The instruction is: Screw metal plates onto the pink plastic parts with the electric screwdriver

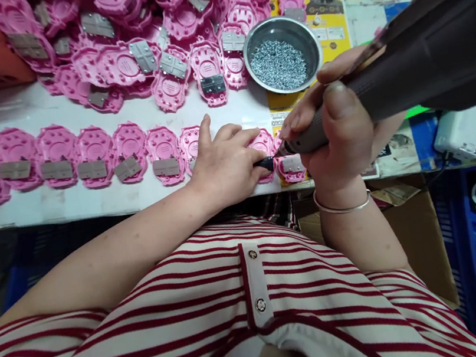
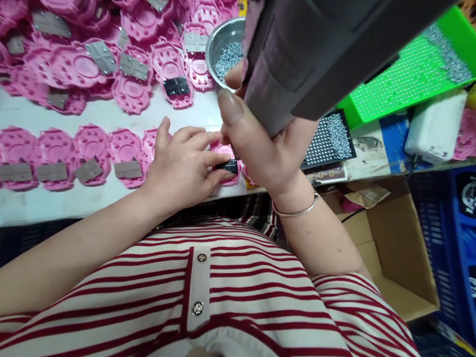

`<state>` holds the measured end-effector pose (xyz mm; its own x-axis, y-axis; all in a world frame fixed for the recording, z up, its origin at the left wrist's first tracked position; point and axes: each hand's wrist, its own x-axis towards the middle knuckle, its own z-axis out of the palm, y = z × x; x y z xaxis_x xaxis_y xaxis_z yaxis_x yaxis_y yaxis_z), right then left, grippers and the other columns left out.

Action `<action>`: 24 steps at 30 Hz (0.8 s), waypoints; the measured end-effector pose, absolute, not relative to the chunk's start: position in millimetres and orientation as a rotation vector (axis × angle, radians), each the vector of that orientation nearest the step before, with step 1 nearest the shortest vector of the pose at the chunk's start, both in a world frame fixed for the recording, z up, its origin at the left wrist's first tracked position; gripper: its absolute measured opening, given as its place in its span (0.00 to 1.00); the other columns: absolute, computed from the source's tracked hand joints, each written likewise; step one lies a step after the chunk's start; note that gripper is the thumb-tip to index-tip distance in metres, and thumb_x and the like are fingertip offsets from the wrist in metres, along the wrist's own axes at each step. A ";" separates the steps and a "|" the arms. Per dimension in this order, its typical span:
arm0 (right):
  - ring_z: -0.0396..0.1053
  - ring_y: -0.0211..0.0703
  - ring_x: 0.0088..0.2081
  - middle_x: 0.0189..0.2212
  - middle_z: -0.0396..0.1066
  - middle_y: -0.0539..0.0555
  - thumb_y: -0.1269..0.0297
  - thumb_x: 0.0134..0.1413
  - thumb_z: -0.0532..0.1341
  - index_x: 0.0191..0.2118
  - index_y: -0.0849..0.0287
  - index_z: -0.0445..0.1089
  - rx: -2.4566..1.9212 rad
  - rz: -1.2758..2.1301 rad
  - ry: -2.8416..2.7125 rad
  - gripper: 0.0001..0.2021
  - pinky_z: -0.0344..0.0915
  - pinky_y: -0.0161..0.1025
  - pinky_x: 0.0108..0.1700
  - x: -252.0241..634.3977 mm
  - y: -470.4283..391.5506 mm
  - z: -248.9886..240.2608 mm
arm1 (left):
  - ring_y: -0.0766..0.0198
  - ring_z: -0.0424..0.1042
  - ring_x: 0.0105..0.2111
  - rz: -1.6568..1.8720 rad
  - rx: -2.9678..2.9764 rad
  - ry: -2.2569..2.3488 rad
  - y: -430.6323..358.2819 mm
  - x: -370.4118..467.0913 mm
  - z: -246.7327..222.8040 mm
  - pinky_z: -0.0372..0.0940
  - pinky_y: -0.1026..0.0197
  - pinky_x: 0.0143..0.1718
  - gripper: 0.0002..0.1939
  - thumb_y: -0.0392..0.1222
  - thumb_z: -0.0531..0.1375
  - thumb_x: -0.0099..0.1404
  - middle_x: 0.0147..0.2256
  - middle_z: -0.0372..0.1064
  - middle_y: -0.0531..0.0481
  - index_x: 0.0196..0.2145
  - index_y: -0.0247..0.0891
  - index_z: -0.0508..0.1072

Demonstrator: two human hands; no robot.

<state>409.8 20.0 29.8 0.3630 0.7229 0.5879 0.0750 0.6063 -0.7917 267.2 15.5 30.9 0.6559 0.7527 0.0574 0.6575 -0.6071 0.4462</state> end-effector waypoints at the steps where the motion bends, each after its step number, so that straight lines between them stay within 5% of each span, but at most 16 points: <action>1: 0.56 0.34 0.14 0.17 0.62 0.42 0.45 0.51 0.66 0.39 0.43 0.72 -0.777 0.412 -1.120 0.13 0.62 0.38 0.18 409.6 21.2 31.0 | 0.43 0.64 0.59 0.337 2.483 1.111 15.3 267.3 30.8 0.35 0.22 0.67 0.07 0.44 0.65 0.64 0.57 0.72 0.53 0.39 0.53 0.83; 5: 0.58 0.32 0.14 0.20 0.66 0.42 0.51 0.51 0.67 0.41 0.47 0.74 -0.694 0.345 -1.091 0.12 0.58 0.36 0.15 415.5 13.8 46.9 | 0.43 0.64 0.59 0.333 2.496 1.098 15.8 265.8 28.6 0.37 0.22 0.67 0.07 0.46 0.65 0.64 0.58 0.72 0.52 0.40 0.51 0.83; 10: 0.55 0.32 0.15 0.16 0.54 0.43 0.51 0.55 0.64 0.30 0.51 0.68 -0.848 0.334 -0.997 0.11 0.57 0.36 0.18 426.3 -7.8 76.8 | 0.42 0.64 0.60 0.289 2.532 1.088 18.5 265.0 28.1 0.38 0.21 0.67 0.07 0.49 0.65 0.65 0.58 0.71 0.53 0.40 0.51 0.82; 17: 0.60 0.34 0.15 0.17 0.58 0.43 0.51 0.50 0.68 0.39 0.44 0.75 -0.764 0.398 -1.050 0.10 0.60 0.37 0.17 418.4 -5.0 58.9 | 0.40 0.62 0.60 0.142 2.591 1.061 19.3 267.9 40.9 0.33 0.19 0.66 0.11 0.50 0.60 0.69 0.58 0.71 0.50 0.42 0.47 0.81; 24: 0.52 0.31 0.12 0.16 0.56 0.40 0.52 0.50 0.66 0.42 0.46 0.74 -0.640 0.373 -1.060 0.12 0.60 0.32 0.12 413.9 13.0 35.9 | 0.43 0.64 0.59 0.124 2.674 1.058 17.7 268.1 43.8 0.37 0.21 0.65 0.10 0.47 0.60 0.70 0.57 0.72 0.51 0.42 0.47 0.81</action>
<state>413.9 13.0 35.9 0.4521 0.5719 0.6845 0.0166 0.7618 -0.6475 268.1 17.7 43.8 0.7308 0.6824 -0.0170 0.6601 -0.7001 0.2724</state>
